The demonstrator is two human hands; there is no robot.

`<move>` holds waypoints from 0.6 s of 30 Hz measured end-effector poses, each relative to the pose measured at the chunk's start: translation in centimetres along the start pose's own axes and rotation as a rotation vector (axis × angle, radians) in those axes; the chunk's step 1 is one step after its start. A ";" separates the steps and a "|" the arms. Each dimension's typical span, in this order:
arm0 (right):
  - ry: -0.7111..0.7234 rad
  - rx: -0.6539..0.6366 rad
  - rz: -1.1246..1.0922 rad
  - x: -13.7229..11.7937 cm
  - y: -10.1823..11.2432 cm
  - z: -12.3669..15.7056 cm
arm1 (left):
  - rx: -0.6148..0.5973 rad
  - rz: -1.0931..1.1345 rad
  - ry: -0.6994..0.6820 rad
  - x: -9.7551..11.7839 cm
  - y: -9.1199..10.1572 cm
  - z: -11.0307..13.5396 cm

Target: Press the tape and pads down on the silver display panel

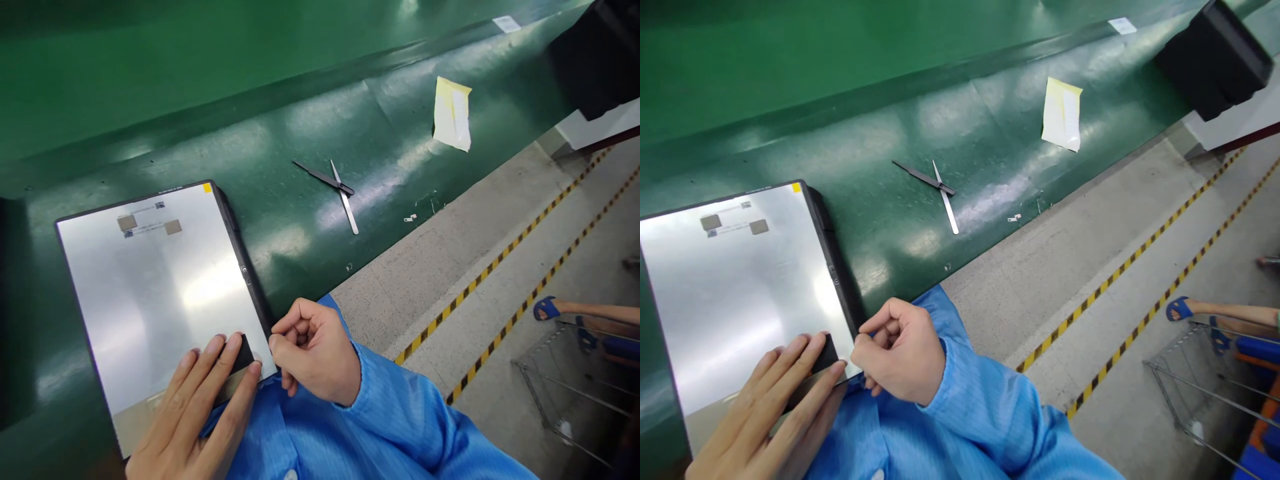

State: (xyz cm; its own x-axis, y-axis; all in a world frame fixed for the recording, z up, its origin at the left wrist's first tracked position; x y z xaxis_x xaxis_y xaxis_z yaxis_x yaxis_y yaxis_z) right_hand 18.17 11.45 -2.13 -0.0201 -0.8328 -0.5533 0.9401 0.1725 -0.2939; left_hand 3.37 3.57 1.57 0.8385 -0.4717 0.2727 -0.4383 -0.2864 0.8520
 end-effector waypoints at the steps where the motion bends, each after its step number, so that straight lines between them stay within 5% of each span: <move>1: -0.002 0.002 0.003 -0.1 -0.1 0.0 | -0.002 -0.002 -0.004 0.0 0.0 0.0; 18: -0.003 0.035 0.024 -0.2 -0.2 -0.1 | -0.001 0.006 0.003 -0.2 0.1 0.0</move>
State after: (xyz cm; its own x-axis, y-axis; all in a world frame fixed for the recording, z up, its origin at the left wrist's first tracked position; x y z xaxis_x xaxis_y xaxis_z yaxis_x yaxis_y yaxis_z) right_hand 17.96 11.63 -2.07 0.0038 -0.8301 -0.5575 0.9516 0.1743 -0.2531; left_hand 3.17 3.61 1.58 0.8367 -0.4713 0.2790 -0.4431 -0.2831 0.8506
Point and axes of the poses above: each hand's wrist, its own z-axis away from the middle knuckle, its own y-axis out of the back of the hand, x = y × z, the point moved 3 cm from there along -z, towards the middle knuckle, and after that the axes turned 7 degrees about -y, right-handed, at the moved point
